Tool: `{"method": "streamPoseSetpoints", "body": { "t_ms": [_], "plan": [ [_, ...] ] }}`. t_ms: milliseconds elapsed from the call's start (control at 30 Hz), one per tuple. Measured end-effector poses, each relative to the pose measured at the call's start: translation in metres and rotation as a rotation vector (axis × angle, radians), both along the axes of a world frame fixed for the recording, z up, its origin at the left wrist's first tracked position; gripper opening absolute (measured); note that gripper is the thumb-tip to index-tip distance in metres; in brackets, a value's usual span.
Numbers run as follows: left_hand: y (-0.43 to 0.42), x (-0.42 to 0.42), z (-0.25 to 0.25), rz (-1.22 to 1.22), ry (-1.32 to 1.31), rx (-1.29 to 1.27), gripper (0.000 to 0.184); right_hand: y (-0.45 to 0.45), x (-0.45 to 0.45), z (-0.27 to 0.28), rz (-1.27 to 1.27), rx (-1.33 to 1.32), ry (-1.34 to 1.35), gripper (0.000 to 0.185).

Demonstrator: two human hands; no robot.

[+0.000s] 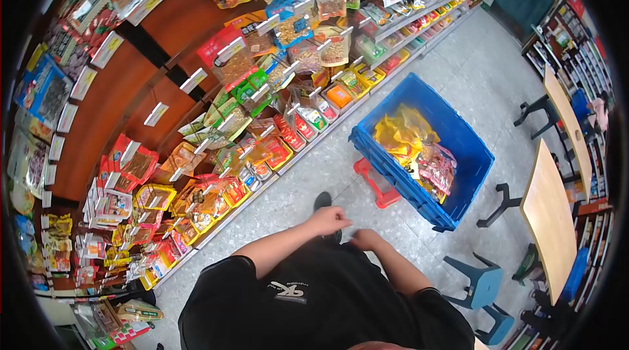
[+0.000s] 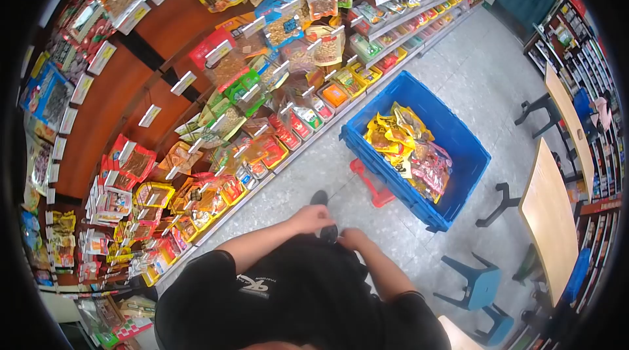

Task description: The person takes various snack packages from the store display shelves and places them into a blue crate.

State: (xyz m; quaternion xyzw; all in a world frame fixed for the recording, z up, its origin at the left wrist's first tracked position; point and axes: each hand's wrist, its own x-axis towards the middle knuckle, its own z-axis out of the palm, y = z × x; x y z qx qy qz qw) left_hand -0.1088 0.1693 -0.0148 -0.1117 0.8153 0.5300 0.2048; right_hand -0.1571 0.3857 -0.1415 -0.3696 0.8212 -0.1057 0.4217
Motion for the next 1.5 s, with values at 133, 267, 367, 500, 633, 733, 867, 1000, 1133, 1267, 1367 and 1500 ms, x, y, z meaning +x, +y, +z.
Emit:
{"method": "streamPoseSetpoints", "body": {
  "t_ms": [133,267,367,500,633,733,867,1000,1133,1267,1367,1500],
  "plan": [
    [-0.001,0.000,-0.002,-0.003,-0.013,0.008,0.037,-0.003,0.001,0.006,-0.003,-0.021,-0.004,0.037],
    [-0.004,-0.009,-0.008,0.011,0.017,0.032,0.035,-0.006,-0.009,0.003,0.010,-0.026,0.014,0.038],
    [-0.017,0.030,-0.016,-0.085,0.207,-0.053,0.031,-0.035,-0.003,0.009,0.084,-0.230,-0.052,0.029],
    [-0.008,0.035,0.001,0.025,0.233,-0.033,0.029,-0.072,0.011,0.037,0.127,-0.612,-0.123,0.029],
    [-0.029,0.056,0.013,0.065,0.270,-0.063,0.029,-0.096,0.023,0.045,0.174,-0.622,-0.092,0.029],
    [-0.073,0.079,0.023,0.093,0.301,-0.078,0.029,-0.145,0.039,0.056,0.212,-0.622,-0.076,0.029],
    [-0.192,0.102,0.037,0.043,0.343,-0.108,0.030,-0.263,0.066,0.071,0.181,-0.652,-0.045,0.027],
    [-0.289,0.105,0.059,0.039,0.355,-0.109,0.026,-0.359,0.069,0.177,0.294,-0.447,-0.030,0.034],
    [-0.306,0.087,0.080,0.040,0.418,-0.201,0.021,-0.370,0.054,0.197,0.227,-0.605,0.061,0.032],
    [-0.331,0.050,0.109,0.061,0.543,-0.291,0.018,-0.376,0.006,0.222,0.055,-0.707,-0.090,0.035],
    [-0.351,0.012,0.161,0.138,0.608,-0.182,0.015,-0.378,-0.058,0.217,-0.101,-0.713,-0.142,0.033],
    [-0.380,-0.050,0.236,0.264,0.615,-0.017,0.022,-0.378,-0.148,0.225,-0.196,-0.755,-0.208,0.030]
  ]
}}
